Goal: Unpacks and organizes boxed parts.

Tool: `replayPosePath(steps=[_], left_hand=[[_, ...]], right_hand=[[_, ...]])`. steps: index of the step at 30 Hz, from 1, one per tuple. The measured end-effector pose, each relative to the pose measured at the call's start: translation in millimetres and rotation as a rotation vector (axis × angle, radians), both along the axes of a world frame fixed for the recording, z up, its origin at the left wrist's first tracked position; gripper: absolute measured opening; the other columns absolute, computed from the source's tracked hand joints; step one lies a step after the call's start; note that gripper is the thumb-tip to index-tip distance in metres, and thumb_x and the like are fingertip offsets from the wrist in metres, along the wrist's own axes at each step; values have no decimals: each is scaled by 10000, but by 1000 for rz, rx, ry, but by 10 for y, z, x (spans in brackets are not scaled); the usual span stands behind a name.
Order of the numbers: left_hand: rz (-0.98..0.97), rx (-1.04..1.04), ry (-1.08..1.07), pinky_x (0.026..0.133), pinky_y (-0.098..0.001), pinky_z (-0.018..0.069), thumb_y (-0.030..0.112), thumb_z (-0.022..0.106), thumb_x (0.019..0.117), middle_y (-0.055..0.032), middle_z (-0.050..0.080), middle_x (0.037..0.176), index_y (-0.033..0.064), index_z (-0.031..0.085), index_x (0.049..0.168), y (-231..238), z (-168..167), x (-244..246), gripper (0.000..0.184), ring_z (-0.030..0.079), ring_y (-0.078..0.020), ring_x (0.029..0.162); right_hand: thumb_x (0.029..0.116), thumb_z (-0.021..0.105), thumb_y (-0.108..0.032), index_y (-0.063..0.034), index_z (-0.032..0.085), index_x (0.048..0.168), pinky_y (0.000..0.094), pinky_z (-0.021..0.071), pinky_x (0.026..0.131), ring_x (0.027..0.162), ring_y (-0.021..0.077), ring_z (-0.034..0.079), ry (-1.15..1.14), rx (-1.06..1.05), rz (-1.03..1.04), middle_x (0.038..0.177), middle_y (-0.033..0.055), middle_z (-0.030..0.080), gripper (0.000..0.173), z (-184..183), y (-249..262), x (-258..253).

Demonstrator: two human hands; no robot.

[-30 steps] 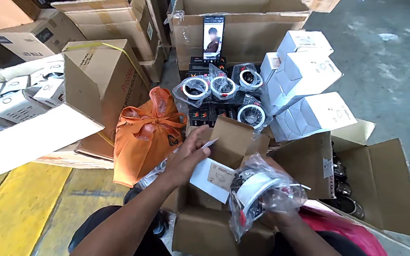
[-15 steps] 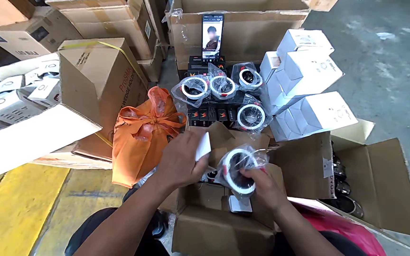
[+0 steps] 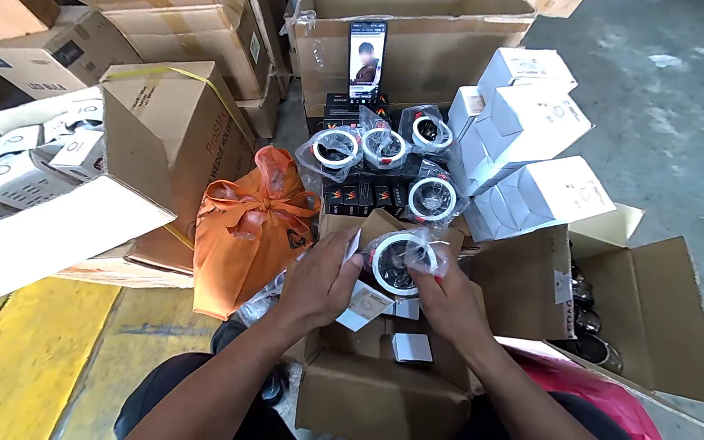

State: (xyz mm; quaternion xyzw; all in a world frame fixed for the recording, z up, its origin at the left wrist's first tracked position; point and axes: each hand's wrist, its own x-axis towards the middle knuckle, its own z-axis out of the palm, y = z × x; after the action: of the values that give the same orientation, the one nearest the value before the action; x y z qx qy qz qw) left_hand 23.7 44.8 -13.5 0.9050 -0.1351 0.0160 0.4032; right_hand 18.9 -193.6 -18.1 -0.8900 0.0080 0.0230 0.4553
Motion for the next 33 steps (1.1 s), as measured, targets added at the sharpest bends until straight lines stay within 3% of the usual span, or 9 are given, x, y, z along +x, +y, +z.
replayPosePath(steps=[3,7,11,13,17,20,22,28,33], left_hand=[[6,57,-12,1053,-446,499,532,300,1064,-72,639,1349,143,479,1526,-15,14,-1,630,602,-171,1247],[-31,157,-88,994,-465,519,510,335,1049,-105,646,1298,106,472,1527,-38,5,-6,641,612,-225,1202],[-113,201,-158,959,-449,539,517,333,1045,-90,663,1282,124,515,1499,-22,-50,-24,627,623,-220,1190],[-146,223,-170,945,-450,546,511,317,1043,-94,670,1267,126,516,1502,-20,-71,-29,631,630,-230,1177],[-130,199,-210,929,-455,550,539,308,1047,-107,675,1245,106,523,1489,-29,-32,-19,655,635,-240,1158],[-109,219,-229,939,-454,546,545,319,1051,-115,670,1263,87,516,1490,-39,-9,-9,665,631,-246,1173],[-99,229,-244,934,-451,546,533,323,1048,-113,669,1265,89,520,1488,-49,-14,-15,655,630,-244,1172],[-110,235,-275,917,-428,554,530,311,1059,-111,680,1252,82,537,1476,-21,-66,-30,653,644,-232,1147],[-212,313,-269,918,-449,558,589,299,1048,-118,677,1256,112,533,1484,-33,-32,-40,688,644,-253,1161]], right_hand=[[932,630,-562,-122,629,1200,506,572,686,799,201,707,-109,-179,18,862,32,707,515,-20,42,-24],[893,690,-522,-139,703,1073,369,567,562,658,92,671,-327,-176,209,773,-39,699,424,-97,38,-70],[904,673,-454,-160,717,974,347,552,560,660,64,649,-344,-85,411,761,-46,678,305,-144,-22,-42],[888,699,-456,-168,726,1018,288,560,587,671,23,638,-186,30,472,769,-77,673,317,-80,-55,-23],[897,761,-319,-128,747,1059,234,589,608,672,37,672,-93,284,359,800,-55,720,251,7,-40,-18],[970,676,-280,-87,746,1048,228,592,673,754,29,679,-377,122,355,882,-20,729,220,-113,-26,-39],[988,642,-219,-65,737,1124,254,612,745,835,51,703,-446,87,387,969,11,745,227,-170,20,-65],[997,601,-236,-100,710,1060,301,590,668,762,80,681,-390,-10,473,890,3,713,185,-208,116,-140],[999,606,-243,-115,722,1057,266,599,733,820,40,682,-202,130,535,914,-30,715,182,-159,87,-130]])
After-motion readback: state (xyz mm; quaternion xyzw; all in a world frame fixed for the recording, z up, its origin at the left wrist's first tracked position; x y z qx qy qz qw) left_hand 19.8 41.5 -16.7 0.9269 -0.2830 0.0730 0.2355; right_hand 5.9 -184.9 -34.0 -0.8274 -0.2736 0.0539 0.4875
